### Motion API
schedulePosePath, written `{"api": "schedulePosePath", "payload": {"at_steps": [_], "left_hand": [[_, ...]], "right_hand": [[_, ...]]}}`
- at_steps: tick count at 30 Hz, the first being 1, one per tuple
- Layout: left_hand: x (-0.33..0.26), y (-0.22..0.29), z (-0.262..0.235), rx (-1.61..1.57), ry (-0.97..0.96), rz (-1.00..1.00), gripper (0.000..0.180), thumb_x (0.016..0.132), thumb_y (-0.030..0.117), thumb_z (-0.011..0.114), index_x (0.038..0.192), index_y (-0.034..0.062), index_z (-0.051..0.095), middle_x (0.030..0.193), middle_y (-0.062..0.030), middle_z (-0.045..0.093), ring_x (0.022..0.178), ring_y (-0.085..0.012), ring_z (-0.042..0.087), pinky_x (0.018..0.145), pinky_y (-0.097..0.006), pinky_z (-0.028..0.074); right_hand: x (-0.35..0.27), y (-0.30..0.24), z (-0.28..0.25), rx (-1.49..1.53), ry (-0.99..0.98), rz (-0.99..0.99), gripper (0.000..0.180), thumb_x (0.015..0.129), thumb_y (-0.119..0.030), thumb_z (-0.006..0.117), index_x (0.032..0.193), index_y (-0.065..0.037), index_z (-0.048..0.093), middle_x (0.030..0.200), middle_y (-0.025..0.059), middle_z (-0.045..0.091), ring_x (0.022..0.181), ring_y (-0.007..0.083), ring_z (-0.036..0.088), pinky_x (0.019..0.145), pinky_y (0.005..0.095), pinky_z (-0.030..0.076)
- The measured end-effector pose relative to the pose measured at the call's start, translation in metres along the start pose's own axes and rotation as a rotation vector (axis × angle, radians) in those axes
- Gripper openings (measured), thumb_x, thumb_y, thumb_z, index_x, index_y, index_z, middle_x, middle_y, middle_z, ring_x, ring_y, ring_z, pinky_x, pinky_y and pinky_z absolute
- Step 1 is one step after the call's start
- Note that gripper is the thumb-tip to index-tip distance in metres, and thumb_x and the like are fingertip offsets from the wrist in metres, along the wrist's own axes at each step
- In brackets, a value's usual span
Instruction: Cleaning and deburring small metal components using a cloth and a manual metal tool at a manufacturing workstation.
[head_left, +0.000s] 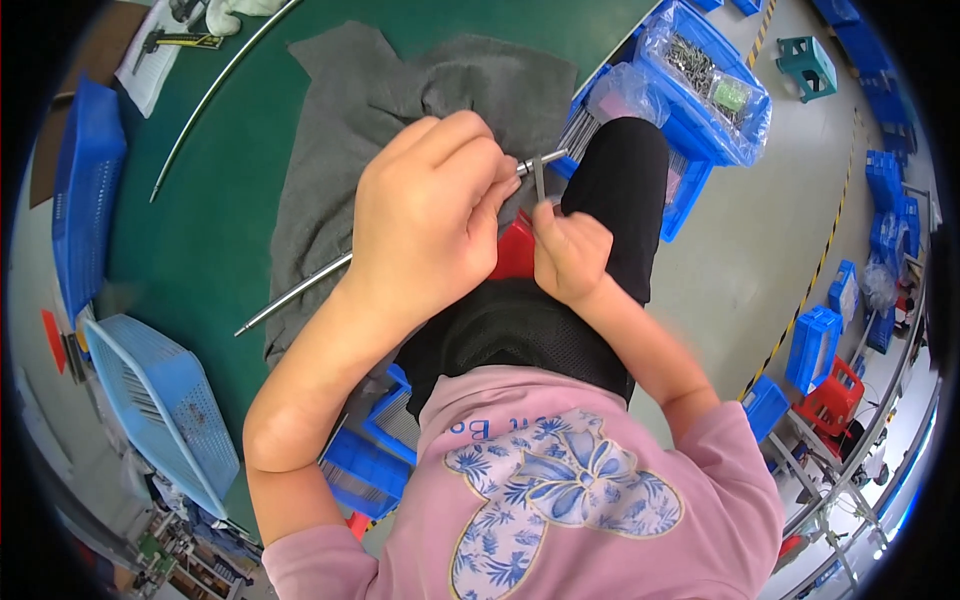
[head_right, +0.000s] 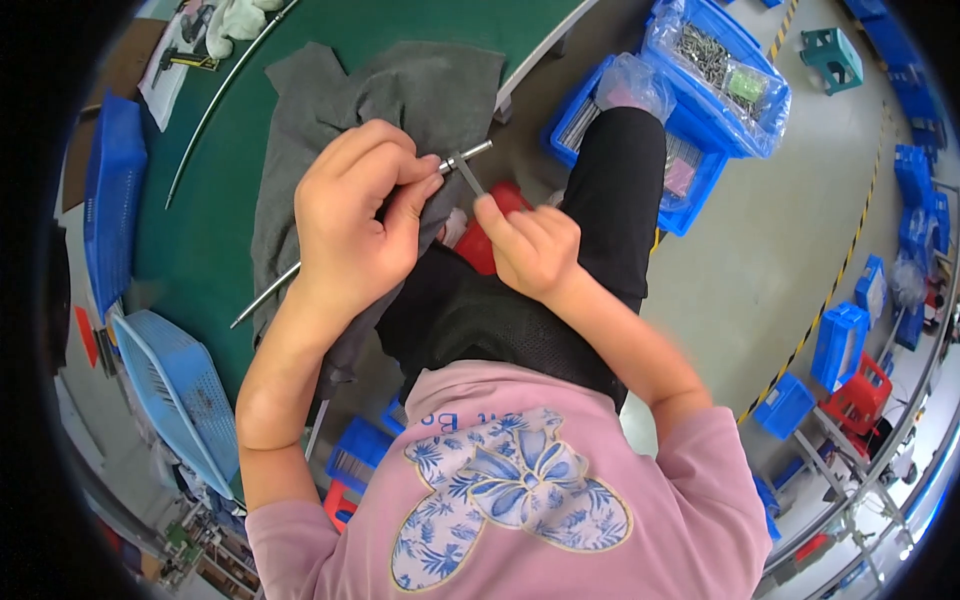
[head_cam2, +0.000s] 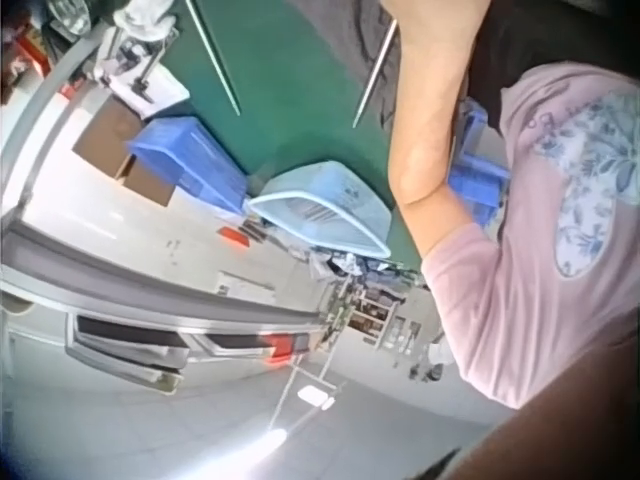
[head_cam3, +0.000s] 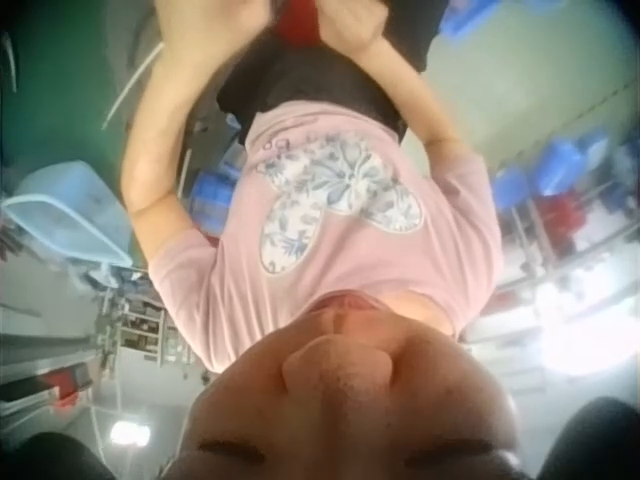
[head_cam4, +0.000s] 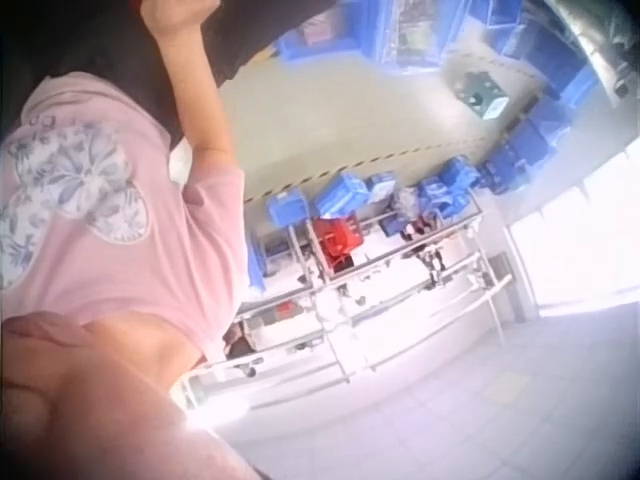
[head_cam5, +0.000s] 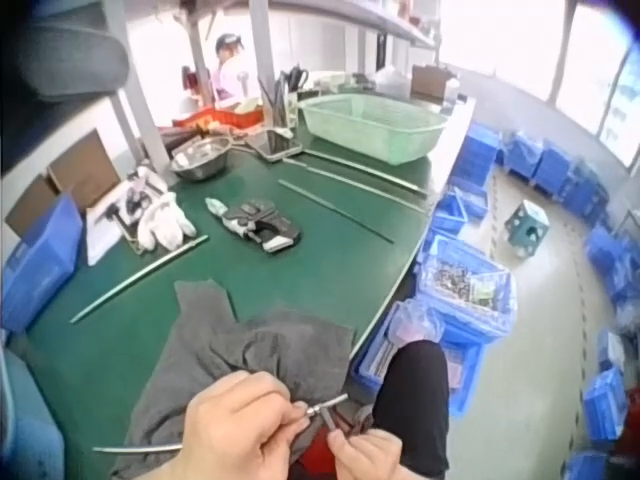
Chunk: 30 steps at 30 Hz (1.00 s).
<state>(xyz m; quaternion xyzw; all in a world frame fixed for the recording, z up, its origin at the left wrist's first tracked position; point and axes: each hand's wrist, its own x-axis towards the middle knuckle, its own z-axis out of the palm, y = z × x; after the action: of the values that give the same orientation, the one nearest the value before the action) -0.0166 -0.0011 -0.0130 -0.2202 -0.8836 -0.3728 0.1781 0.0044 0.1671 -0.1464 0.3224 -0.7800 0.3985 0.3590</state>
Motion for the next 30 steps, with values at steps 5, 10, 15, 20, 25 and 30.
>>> {"api": "schedulePosePath", "payload": {"at_steps": [5,10,15,20,25,30], "left_hand": [[0.001,0.002,-0.002,0.024,-0.008,0.007,0.014,0.064,-0.004,0.068,0.069,0.0027,0.056,0.071,-0.0075,0.054,0.065,-0.0287,0.054,0.056,-0.037,0.044],[0.003,0.002,0.001,0.010,0.000,0.015,0.015,0.064,-0.004,0.068,0.069,0.0025,0.056,0.072,-0.0076,0.054,0.066,-0.0286,0.054,0.056,-0.037,0.044],[-0.003,0.002,-0.001,0.016,0.004,0.011,0.015,0.064,-0.004,0.068,0.069,0.0021,0.056,0.072,-0.0077,0.054,0.066,-0.0287,0.054,0.056,-0.037,0.044],[-0.003,0.003,0.000,0.016,-0.029,0.011,0.015,0.064,-0.004,0.068,0.070,0.0022,0.056,0.072,-0.0076,0.054,0.067,-0.0287,0.055,0.056,-0.037,0.044],[-0.002,-0.003,-0.003,0.030,-0.004,-0.003,0.014,0.064,-0.004,0.068,0.070,0.0018,0.057,0.072,-0.0087,0.054,0.066,-0.0289,0.054,0.057,-0.037,0.044],[0.005,0.002,-0.004,0.026,0.009,0.015,0.014,0.064,-0.004,0.067,0.070,0.0014,0.056,0.072,-0.0095,0.053,0.066,-0.0292,0.053,0.057,-0.038,0.043]], "right_hand": [[0.054,-0.007,-0.006,-0.021,-0.004,0.004,0.054,0.061,0.006,0.060,0.114,0.000,0.067,0.050,0.0009,0.040,0.038,0.0161,0.037,0.040,0.0277,0.031],[0.031,-0.020,-0.035,-0.059,-0.138,0.148,0.056,0.061,0.005,0.058,0.115,-0.001,0.067,0.050,0.0008,0.041,0.039,0.0152,0.039,0.041,0.0292,0.031],[0.058,-0.030,-0.033,-0.066,-0.122,0.135,0.050,0.061,0.005,0.059,0.109,-0.001,0.070,0.048,0.0007,0.042,0.037,0.0155,0.039,0.040,0.0281,0.032],[0.055,-0.027,-0.042,-0.038,-0.109,0.130,0.051,0.063,0.006,0.059,0.112,-0.004,0.070,0.051,0.0017,0.048,0.039,0.0148,0.043,0.041,0.0280,0.033],[0.044,-0.033,-0.035,-0.016,-0.095,0.169,0.052,0.062,0.006,0.059,0.112,-0.002,0.069,0.049,0.0011,0.046,0.038,0.0152,0.042,0.041,0.0280,0.033],[0.072,-0.030,-0.030,-0.011,-0.083,0.170,0.051,0.063,0.003,0.060,0.113,-0.002,0.068,0.050,0.0011,0.049,0.038,0.0154,0.045,0.040,0.0306,0.036]]}}
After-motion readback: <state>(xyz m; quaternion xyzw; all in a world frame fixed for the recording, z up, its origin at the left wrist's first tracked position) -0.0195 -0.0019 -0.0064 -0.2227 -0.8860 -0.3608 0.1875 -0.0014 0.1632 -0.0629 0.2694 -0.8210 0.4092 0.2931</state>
